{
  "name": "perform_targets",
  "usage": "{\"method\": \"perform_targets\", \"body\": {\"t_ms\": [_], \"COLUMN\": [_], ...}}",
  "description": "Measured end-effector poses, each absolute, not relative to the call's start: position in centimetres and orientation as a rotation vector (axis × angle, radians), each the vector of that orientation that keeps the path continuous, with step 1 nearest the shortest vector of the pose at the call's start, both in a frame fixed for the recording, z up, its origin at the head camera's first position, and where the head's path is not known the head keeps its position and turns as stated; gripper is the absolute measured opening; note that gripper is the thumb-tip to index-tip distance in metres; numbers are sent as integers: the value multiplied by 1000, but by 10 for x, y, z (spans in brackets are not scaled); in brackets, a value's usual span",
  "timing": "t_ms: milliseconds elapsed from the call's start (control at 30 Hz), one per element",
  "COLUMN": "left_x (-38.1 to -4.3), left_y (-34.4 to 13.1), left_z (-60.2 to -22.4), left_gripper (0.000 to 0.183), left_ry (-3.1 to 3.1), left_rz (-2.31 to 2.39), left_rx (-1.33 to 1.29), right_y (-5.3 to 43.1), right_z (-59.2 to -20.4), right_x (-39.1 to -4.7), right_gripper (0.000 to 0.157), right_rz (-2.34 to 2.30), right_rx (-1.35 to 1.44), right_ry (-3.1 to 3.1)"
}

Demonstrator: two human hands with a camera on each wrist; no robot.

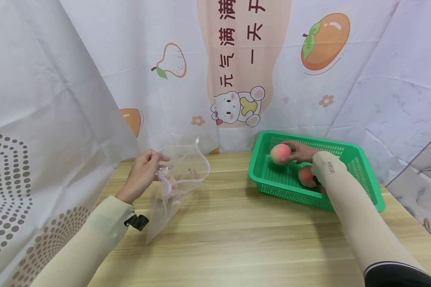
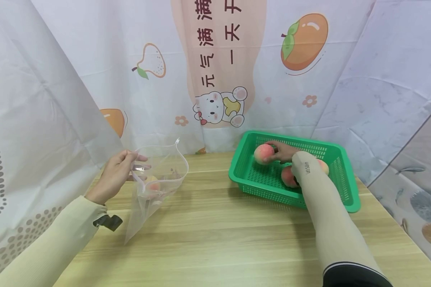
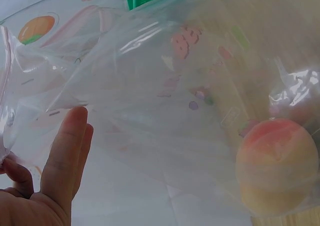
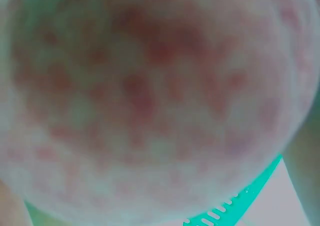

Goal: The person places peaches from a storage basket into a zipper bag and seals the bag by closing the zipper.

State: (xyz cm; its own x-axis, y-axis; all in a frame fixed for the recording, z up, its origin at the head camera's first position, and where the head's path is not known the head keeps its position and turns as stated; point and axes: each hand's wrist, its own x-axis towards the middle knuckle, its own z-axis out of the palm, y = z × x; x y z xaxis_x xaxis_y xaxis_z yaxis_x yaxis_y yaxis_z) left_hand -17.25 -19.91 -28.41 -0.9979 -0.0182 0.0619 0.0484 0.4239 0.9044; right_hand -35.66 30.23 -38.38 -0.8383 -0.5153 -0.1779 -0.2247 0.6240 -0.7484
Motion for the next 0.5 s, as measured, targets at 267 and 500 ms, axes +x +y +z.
{"method": "perform_targets", "body": {"t_ms": [267,500], "left_x": [-172,-172], "left_y": [-199,-200], "left_z": [-284,-284], "left_gripper": [40,40], "left_ry": [-2597,-2592], "left_rz": [-1657,-1660], "left_rx": [-30,-36], "right_y": [301,297], "right_z": [-379,-371], "right_x": [-352,-345], "right_gripper": [83,86], "right_rz": [-1088,-1130], "right_rx": [-565,-545], "right_ry": [2469,2451]}}
